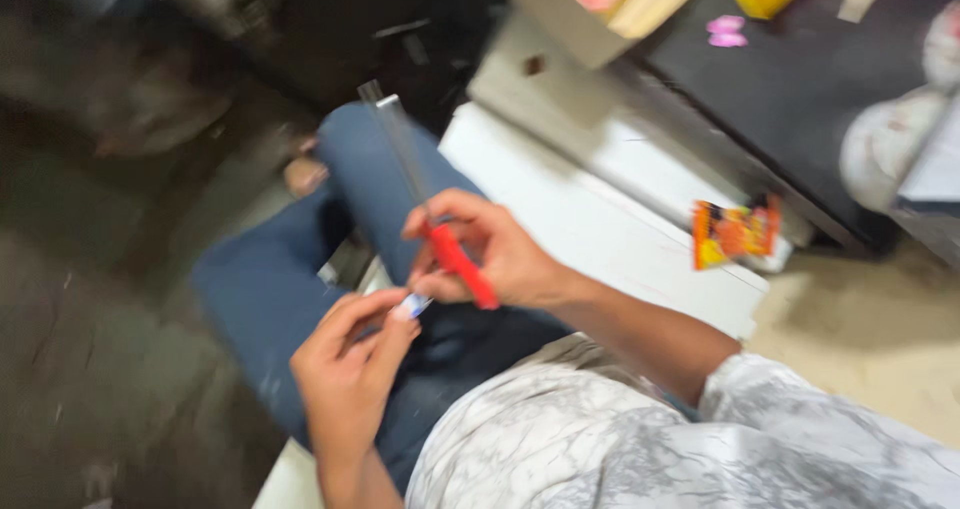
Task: The person uses scissors to cut out small butterfly designs from a printed sheet of paper, holding the paper in one hand and manipulating the scissors with the other.
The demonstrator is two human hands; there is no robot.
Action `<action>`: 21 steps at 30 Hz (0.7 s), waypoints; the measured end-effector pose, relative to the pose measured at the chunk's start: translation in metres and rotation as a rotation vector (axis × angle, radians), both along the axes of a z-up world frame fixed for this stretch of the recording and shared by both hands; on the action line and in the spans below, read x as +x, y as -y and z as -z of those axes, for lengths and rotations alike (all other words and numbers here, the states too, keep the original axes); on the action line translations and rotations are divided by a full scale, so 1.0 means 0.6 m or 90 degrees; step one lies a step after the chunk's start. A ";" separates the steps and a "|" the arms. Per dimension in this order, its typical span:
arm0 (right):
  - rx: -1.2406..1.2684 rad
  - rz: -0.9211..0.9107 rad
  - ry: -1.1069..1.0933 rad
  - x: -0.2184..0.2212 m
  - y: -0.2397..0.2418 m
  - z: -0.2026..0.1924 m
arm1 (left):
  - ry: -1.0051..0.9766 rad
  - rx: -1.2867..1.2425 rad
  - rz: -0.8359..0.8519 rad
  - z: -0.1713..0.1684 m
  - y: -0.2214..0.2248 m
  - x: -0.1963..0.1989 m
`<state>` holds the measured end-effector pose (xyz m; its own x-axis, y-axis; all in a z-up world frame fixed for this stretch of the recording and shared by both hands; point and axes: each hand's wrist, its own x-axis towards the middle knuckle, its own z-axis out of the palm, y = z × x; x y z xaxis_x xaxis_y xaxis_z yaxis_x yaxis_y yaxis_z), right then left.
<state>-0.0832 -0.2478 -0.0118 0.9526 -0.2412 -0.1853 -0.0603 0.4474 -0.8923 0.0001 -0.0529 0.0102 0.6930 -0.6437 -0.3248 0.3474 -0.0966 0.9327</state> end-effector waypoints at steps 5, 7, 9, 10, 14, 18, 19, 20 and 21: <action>-0.040 0.109 0.016 -0.026 0.067 -0.012 | 0.017 0.060 -0.065 -0.007 0.038 -0.004; -0.102 0.263 -0.010 -0.047 0.123 -0.001 | 0.011 0.086 -0.068 -0.008 0.048 0.000; -0.256 0.462 -0.011 -0.080 0.190 0.013 | 0.005 0.116 -0.085 -0.007 0.056 0.004; -0.256 0.547 0.004 -0.103 0.228 0.019 | 0.007 0.118 -0.080 -0.003 0.059 0.007; -0.162 0.774 0.028 -0.178 0.352 0.058 | -0.013 0.097 -0.069 0.008 0.068 0.013; -0.152 0.892 -0.035 -0.214 0.431 0.127 | 0.002 0.113 -0.069 0.012 0.079 0.016; -0.144 0.926 -0.093 -0.219 0.445 0.142 | -0.005 0.109 -0.066 0.012 0.082 0.016; -0.144 0.926 -0.091 -0.224 0.456 0.156 | -0.012 0.106 -0.063 0.012 0.085 0.017; -0.154 0.918 -0.157 -0.228 0.463 0.169 | -0.013 0.107 -0.063 0.012 0.085 0.016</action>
<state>-0.2200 -0.5253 -0.1130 -0.1783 -0.9764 -0.1220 0.1384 0.0978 -0.9855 0.0099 -0.1039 0.0033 0.7425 -0.5088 -0.4357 0.3810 -0.2143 0.8994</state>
